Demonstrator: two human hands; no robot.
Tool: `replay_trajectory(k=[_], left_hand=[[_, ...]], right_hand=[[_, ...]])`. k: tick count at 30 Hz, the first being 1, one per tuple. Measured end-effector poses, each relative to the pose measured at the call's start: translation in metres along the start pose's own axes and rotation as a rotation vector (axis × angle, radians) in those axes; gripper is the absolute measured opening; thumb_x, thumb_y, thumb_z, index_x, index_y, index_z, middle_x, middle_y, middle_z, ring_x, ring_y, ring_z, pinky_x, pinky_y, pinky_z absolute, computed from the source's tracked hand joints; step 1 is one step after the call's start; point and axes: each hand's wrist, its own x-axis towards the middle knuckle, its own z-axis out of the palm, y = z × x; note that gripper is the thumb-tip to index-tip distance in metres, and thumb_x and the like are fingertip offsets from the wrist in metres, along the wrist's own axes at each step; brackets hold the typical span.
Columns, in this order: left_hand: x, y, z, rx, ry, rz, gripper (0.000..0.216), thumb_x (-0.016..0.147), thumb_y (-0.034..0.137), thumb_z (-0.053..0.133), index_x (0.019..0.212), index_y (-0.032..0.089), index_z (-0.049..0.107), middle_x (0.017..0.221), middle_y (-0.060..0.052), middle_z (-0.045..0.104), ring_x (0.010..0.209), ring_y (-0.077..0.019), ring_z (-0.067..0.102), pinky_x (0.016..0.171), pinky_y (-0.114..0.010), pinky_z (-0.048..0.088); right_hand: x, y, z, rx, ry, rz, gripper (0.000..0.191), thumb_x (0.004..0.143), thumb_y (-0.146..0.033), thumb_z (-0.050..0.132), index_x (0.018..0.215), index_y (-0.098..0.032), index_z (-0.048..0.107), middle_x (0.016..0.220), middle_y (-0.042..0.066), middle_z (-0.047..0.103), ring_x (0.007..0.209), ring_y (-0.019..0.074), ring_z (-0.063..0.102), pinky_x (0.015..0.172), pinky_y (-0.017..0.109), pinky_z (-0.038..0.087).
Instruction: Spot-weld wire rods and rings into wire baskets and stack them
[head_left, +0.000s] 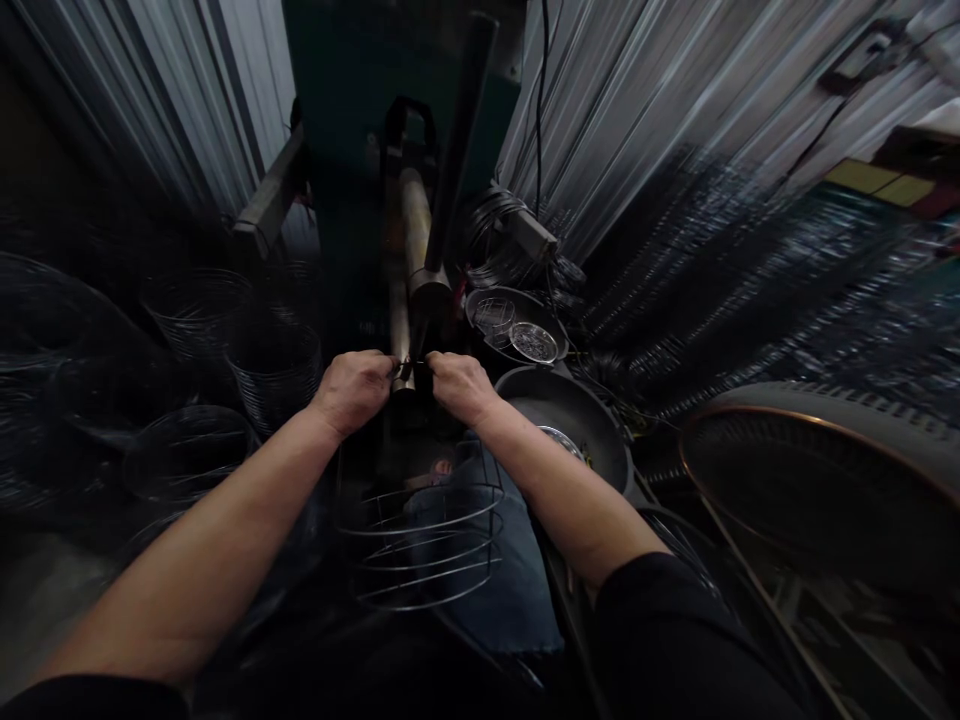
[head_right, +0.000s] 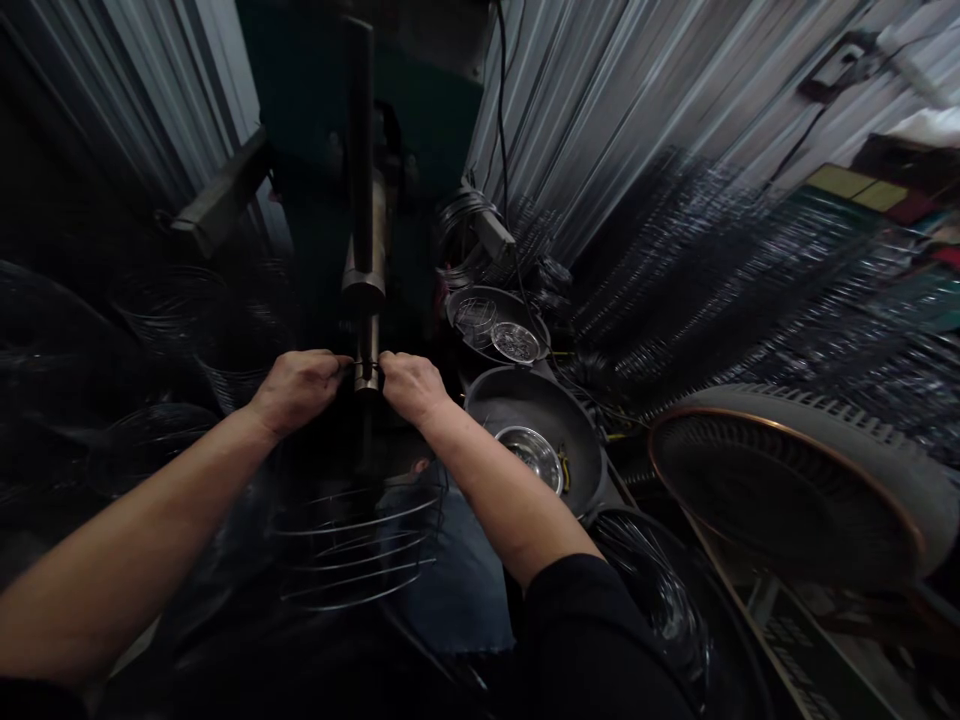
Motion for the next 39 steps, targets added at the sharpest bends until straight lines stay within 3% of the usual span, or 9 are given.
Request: replay_trajectory(k=[27,39], left_hand=[[0.004,-0.003,0.001,-0.060,0.021,-0.017,0.029,0.080,0.022,0.048,0.096,0.019,0.072,0.092,-0.007,0.072,0.085,-0.0192,0.066,0.077,-0.026,0.049],[0.003,-0.003,0.003,-0.043,0.017,-0.015,0.031,0.080,0.023,0.047,0.097,0.018,0.072,0.091,-0.009,0.071,0.084,-0.0210,0.065,0.076,-0.029,0.049]], right_hand=[[0.005,0.002,-0.005,0.049,-0.044,0.001,0.031,0.085,-0.016,0.041,0.105,-0.020,0.064,0.100,0.008,0.070,0.092,0.0198,0.063,0.075,0.026,0.042],[0.004,0.001,-0.001,0.018,-0.020,0.008,0.028,0.086,-0.018,0.040,0.101,-0.020,0.063,0.097,0.008,0.069,0.087,0.0202,0.064,0.069,0.026,0.042]])
